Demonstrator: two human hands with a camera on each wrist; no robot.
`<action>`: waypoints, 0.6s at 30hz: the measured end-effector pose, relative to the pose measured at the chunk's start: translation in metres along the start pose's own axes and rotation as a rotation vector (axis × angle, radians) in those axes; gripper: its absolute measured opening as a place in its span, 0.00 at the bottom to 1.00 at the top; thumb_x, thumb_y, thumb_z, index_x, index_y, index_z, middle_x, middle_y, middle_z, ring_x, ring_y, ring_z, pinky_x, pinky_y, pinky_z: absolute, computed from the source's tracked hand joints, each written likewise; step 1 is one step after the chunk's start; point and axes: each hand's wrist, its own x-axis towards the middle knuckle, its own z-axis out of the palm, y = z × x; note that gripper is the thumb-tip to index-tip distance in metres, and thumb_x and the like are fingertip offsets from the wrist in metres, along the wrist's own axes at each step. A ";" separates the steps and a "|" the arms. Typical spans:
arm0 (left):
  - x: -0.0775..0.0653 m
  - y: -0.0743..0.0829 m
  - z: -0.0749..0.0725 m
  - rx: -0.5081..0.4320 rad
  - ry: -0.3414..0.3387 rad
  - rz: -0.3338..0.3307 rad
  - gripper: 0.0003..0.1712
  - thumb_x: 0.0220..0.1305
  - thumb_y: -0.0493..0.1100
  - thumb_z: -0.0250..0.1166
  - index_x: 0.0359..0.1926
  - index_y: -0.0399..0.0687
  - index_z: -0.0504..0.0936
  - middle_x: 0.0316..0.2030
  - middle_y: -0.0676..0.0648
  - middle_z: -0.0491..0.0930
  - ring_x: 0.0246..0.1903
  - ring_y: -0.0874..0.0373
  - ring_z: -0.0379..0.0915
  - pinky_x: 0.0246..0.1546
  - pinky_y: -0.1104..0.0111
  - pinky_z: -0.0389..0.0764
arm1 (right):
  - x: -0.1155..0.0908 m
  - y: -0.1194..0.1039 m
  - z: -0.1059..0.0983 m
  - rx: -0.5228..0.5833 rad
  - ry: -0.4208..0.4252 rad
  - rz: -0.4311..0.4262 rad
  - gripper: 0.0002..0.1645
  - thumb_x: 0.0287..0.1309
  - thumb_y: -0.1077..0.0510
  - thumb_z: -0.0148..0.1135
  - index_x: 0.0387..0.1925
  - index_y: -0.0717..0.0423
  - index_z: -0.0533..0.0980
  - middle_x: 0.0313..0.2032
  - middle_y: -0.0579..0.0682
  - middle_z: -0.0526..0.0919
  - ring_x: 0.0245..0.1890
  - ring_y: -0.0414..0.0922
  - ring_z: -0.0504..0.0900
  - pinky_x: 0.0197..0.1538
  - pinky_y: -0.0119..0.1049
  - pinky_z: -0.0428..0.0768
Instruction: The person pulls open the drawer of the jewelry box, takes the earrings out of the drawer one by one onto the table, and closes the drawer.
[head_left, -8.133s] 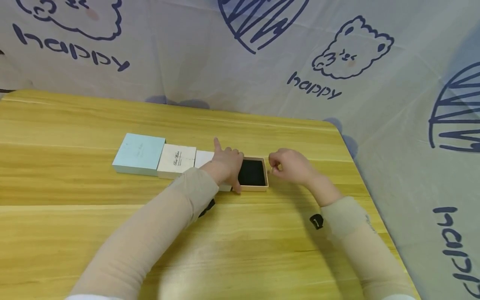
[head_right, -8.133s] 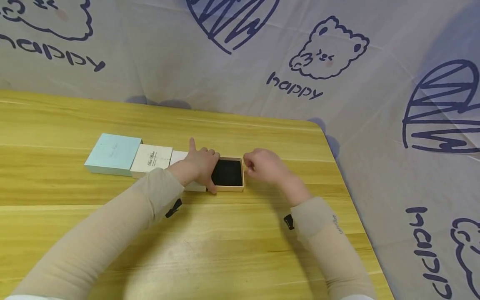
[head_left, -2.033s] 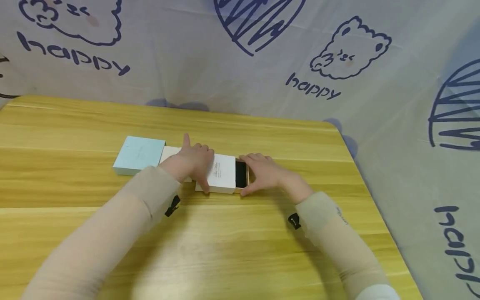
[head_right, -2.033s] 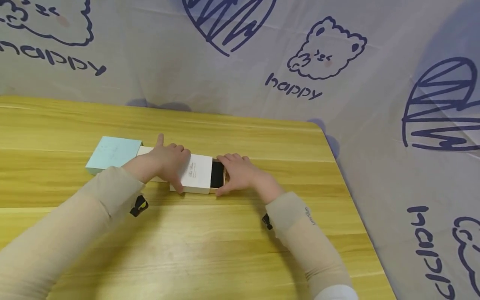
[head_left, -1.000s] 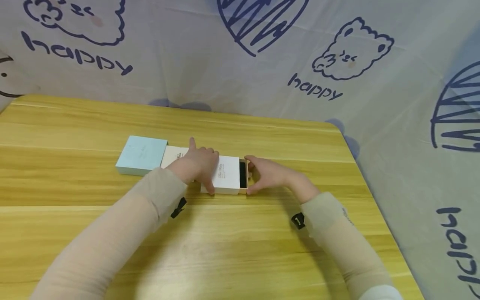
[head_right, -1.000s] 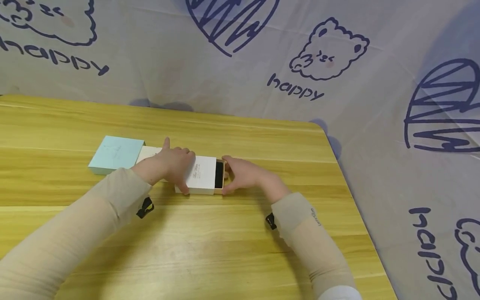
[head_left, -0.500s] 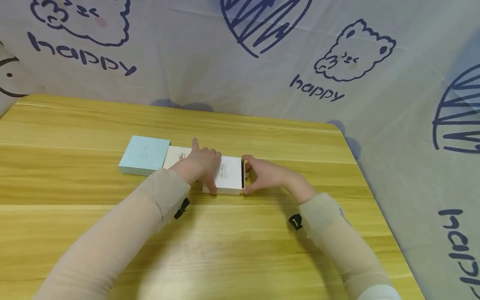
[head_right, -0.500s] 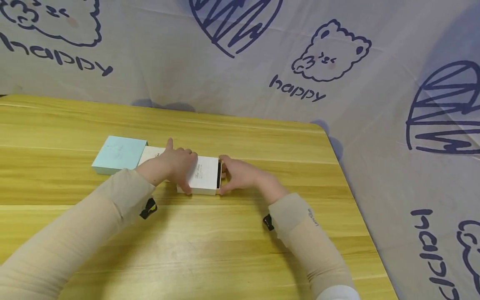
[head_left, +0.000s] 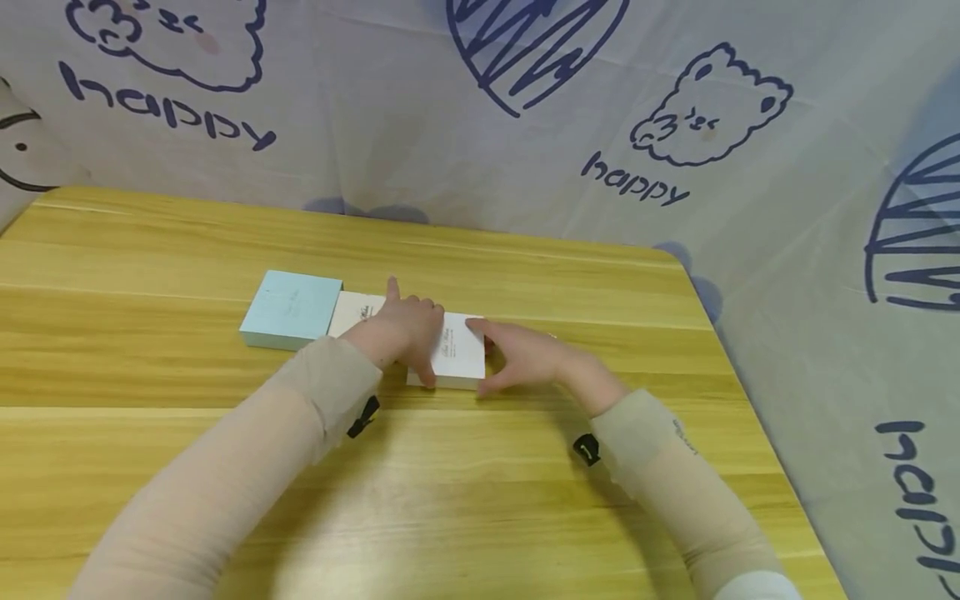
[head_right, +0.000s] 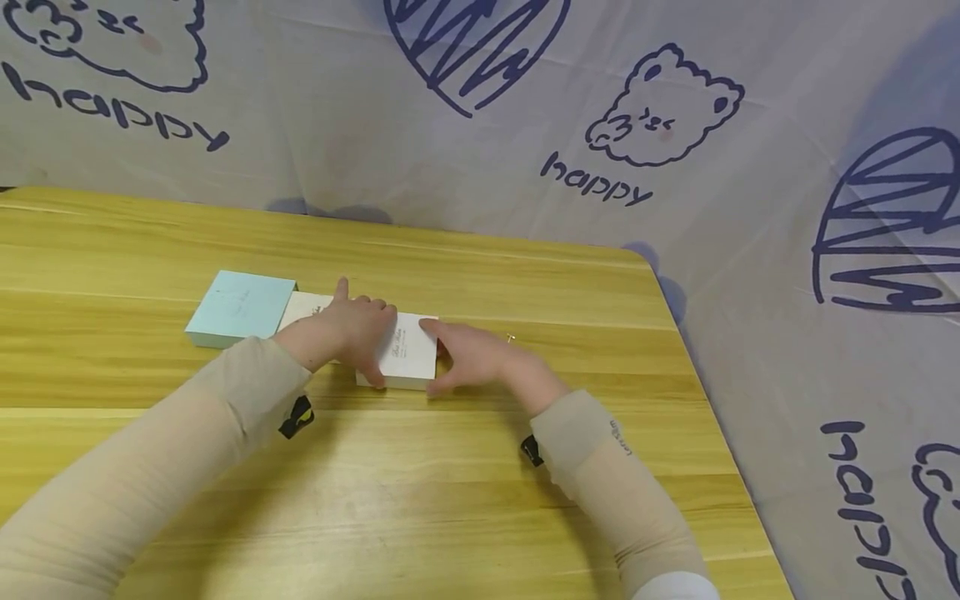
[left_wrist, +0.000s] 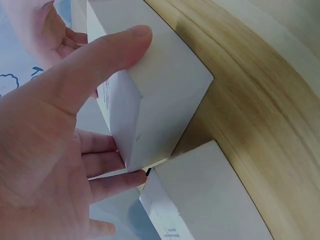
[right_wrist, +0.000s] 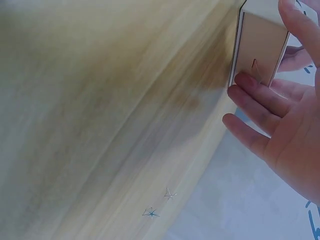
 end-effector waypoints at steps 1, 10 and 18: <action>0.000 0.000 0.000 -0.001 0.001 0.001 0.59 0.39 0.64 0.74 0.66 0.36 0.62 0.63 0.39 0.67 0.63 0.41 0.62 0.66 0.37 0.35 | 0.000 0.000 0.000 -0.006 0.001 0.001 0.58 0.45 0.48 0.73 0.70 0.61 0.51 0.59 0.53 0.71 0.56 0.45 0.71 0.63 0.41 0.69; 0.009 0.006 0.000 0.011 0.077 0.011 0.57 0.42 0.66 0.71 0.67 0.38 0.61 0.65 0.38 0.63 0.65 0.41 0.58 0.67 0.38 0.37 | -0.003 0.004 0.001 -0.119 0.087 0.134 0.53 0.49 0.44 0.69 0.70 0.59 0.54 0.59 0.54 0.73 0.55 0.46 0.74 0.60 0.42 0.72; 0.024 0.009 0.003 0.085 0.198 -0.060 0.40 0.52 0.63 0.66 0.59 0.43 0.72 0.59 0.42 0.71 0.61 0.43 0.64 0.68 0.40 0.40 | 0.004 0.013 -0.001 -0.266 0.186 0.241 0.49 0.54 0.43 0.64 0.70 0.58 0.55 0.58 0.58 0.74 0.53 0.50 0.77 0.52 0.45 0.77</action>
